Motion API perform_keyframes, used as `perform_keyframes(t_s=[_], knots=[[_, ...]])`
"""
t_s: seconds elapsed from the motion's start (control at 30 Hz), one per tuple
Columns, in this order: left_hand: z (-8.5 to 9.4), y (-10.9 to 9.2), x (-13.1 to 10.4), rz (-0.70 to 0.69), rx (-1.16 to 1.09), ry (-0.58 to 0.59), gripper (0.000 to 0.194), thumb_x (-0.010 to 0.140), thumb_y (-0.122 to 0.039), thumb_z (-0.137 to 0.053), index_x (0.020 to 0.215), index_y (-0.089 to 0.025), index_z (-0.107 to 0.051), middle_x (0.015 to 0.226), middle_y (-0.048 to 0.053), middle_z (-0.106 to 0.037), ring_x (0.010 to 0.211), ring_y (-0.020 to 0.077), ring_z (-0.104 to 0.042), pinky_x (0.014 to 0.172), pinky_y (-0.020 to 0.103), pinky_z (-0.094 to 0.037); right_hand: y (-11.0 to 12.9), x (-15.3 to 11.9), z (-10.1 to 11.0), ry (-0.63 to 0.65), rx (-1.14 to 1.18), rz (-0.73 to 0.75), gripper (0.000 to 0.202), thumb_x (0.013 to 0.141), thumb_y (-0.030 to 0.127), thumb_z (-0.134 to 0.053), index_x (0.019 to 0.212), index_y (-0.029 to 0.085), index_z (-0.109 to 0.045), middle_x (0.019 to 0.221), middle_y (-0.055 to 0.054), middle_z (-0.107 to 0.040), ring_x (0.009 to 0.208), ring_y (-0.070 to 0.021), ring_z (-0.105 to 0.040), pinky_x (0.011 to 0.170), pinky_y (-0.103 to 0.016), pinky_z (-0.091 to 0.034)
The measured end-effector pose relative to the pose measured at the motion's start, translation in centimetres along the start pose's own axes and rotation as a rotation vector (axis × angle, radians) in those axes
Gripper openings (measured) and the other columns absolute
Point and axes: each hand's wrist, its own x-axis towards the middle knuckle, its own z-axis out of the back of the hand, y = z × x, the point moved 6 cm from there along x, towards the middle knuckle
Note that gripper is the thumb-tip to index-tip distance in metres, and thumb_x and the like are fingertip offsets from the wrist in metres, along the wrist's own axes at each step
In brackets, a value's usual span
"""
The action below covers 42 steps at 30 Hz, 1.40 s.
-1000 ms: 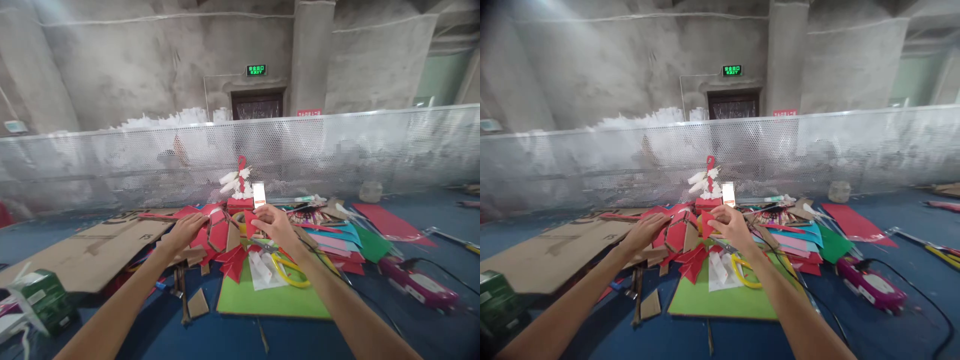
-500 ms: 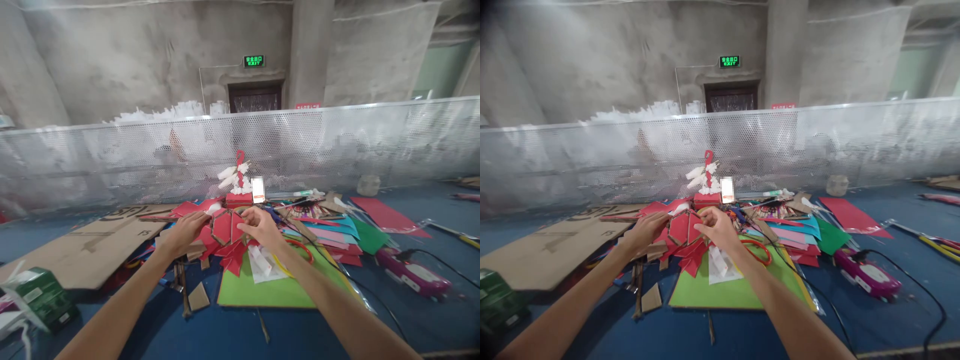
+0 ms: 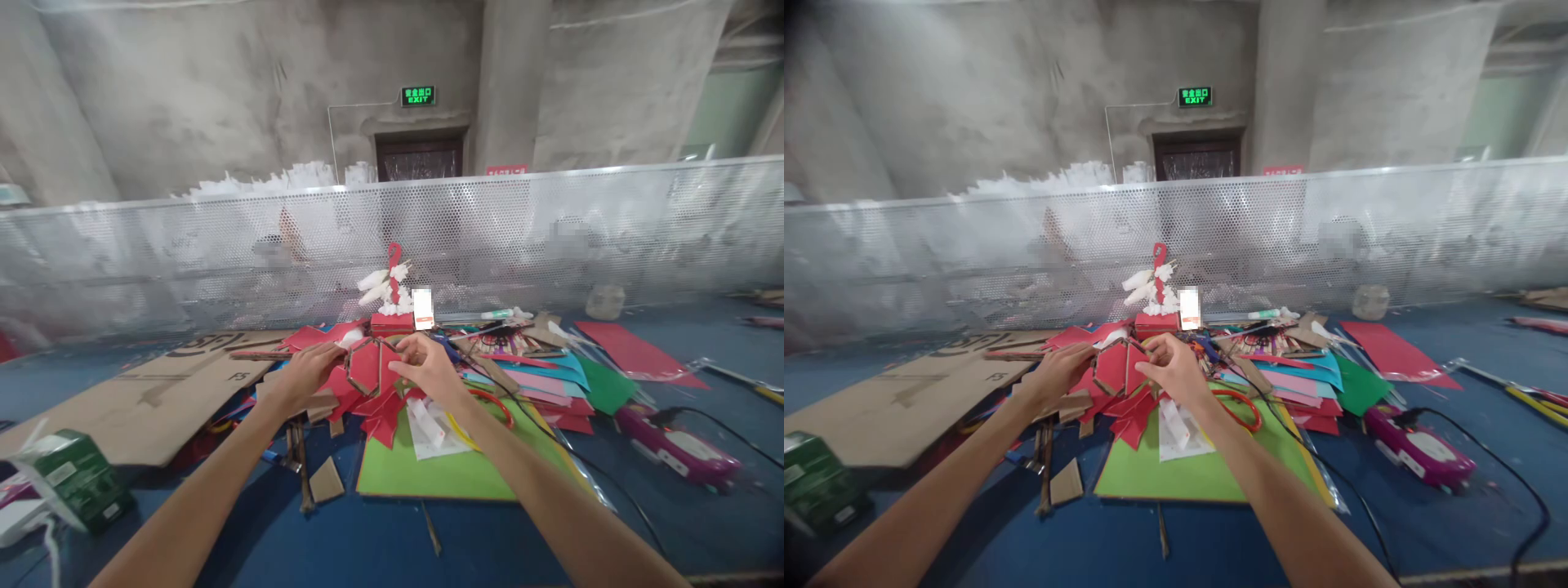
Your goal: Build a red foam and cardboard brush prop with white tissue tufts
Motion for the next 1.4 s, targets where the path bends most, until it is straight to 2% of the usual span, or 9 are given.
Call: perform_keyframes(t_s=[0.4,0.6,0.67,0.83,0.97,1.07,1.17,1.3,1.4], knots=[[0.2,0.2,0.0,0.004,-0.072,-0.03,0.032,0.095,-0.019,-0.043,0.118,-0.019,-0.066,0.114,0.011,-0.071,0.104,0.0238,-0.066,0.088,0.033,-0.049,0.0,0.0,-0.1,0.0,0.042,-0.037,0.037,0.066,0.035,-0.081,0.091,0.019,-0.06,0.069,0.005,-0.057,0.055,-0.0114,-0.055,0.051,-0.026,-0.054],[-0.4,1.7,0.3,0.125,-0.022,-0.001,0.031,0.097,-0.026,-0.042,0.109,-0.02,-0.07,0.103,0.012,-0.072,0.096,0.0256,-0.069,0.077,0.031,-0.05,-0.4,0.4,2.4,-0.067,0.135,-0.132,0.031,0.068,0.039,-0.081,0.084,0.019,-0.063,0.07,0.004,-0.061,0.053,-0.0089,-0.055,0.055,-0.024,-0.053],[-0.8,2.7,0.2,0.182,-0.002,0.018,0.032,0.097,-0.032,-0.043,0.107,-0.021,-0.071,0.103,0.011,-0.073,0.094,0.0268,-0.069,0.076,0.032,-0.05,-0.9,0.4,2.9,-0.013,0.135,-0.181,0.031,0.067,0.039,-0.082,0.082,0.018,-0.064,0.07,0.003,-0.062,0.053,-0.0085,-0.056,0.056,-0.023,-0.054],[-1.8,5.0,-0.4,0.28,-0.064,0.072,0.033,0.093,-0.032,-0.043,0.108,-0.023,-0.072,0.111,0.008,-0.074,0.098,0.0261,-0.07,0.085,0.033,-0.051,-2.5,-0.5,1.4,0.332,-0.15,-0.263,0.024,0.073,0.035,-0.078,0.083,0.015,-0.069,0.069,-0.001,-0.068,0.054,-0.0108,-0.059,0.048,-0.02,-0.047],[-2.3,5.4,-0.6,0.298,-0.124,0.087,0.036,0.092,-0.031,-0.044,0.117,-0.022,-0.068,0.117,0.009,-0.074,0.105,0.0262,-0.069,0.091,0.034,-0.05,-3.7,-1.6,-0.5,0.442,-0.419,-0.23,0.012,0.075,0.025,-0.072,0.082,0.017,-0.068,0.07,-0.001,-0.071,0.055,-0.0127,-0.061,0.049,-0.021,-0.044],[-2.1,4.9,-0.6,0.284,-0.094,0.096,0.039,0.093,-0.03,-0.043,0.125,-0.022,-0.063,0.12,0.01,-0.072,0.106,0.0277,-0.069,0.089,0.036,-0.051,-4.0,-1.8,-1.2,0.439,-0.649,-0.152,0.011,0.073,0.022,-0.074,0.081,0.018,-0.069,0.071,-0.002,-0.073,0.06,-0.0151,-0.065,0.056,-0.023,-0.045],[-2.1,4.6,-0.7,0.293,-0.018,0.124,0.04,0.093,-0.028,-0.043,0.129,-0.022,-0.059,0.117,0.012,-0.073,0.103,0.0301,-0.07,0.083,0.036,-0.052,-3.3,-1.6,-0.8,0.406,-0.78,-0.065,0.012,0.074,0.027,-0.075,0.083,0.02,-0.071,0.078,-0.003,-0.075,0.07,-0.0186,-0.069,0.061,-0.025,-0.045],[-2.5,4.8,-0.8,0.292,0.011,0.155,0.039,0.094,-0.027,-0.043,0.128,-0.021,-0.059,0.117,0.013,-0.073,0.103,0.0314,-0.07,0.08,0.037,-0.052,-1.0,-0.8,1.8,0.285,-0.861,-0.027,0.009,0.081,0.029,-0.07,0.085,0.021,-0.071,0.083,-0.004,-0.076,0.075,-0.0189,-0.07,0.066,-0.026,-0.045],[-2.7,5.0,-0.9,0.299,-0.004,0.155,0.038,0.095,-0.028,-0.044,0.127,-0.021,-0.061,0.118,0.015,-0.072,0.103,0.031,-0.07,0.081,0.036,-0.052,0.4,-0.5,4.1,0.2,-1.009,-0.052,0.014,0.085,0.035,-0.067,0.085,0.022,-0.07,0.084,-0.005,-0.076,0.075,-0.02,-0.068,0.062,-0.026,-0.041]])
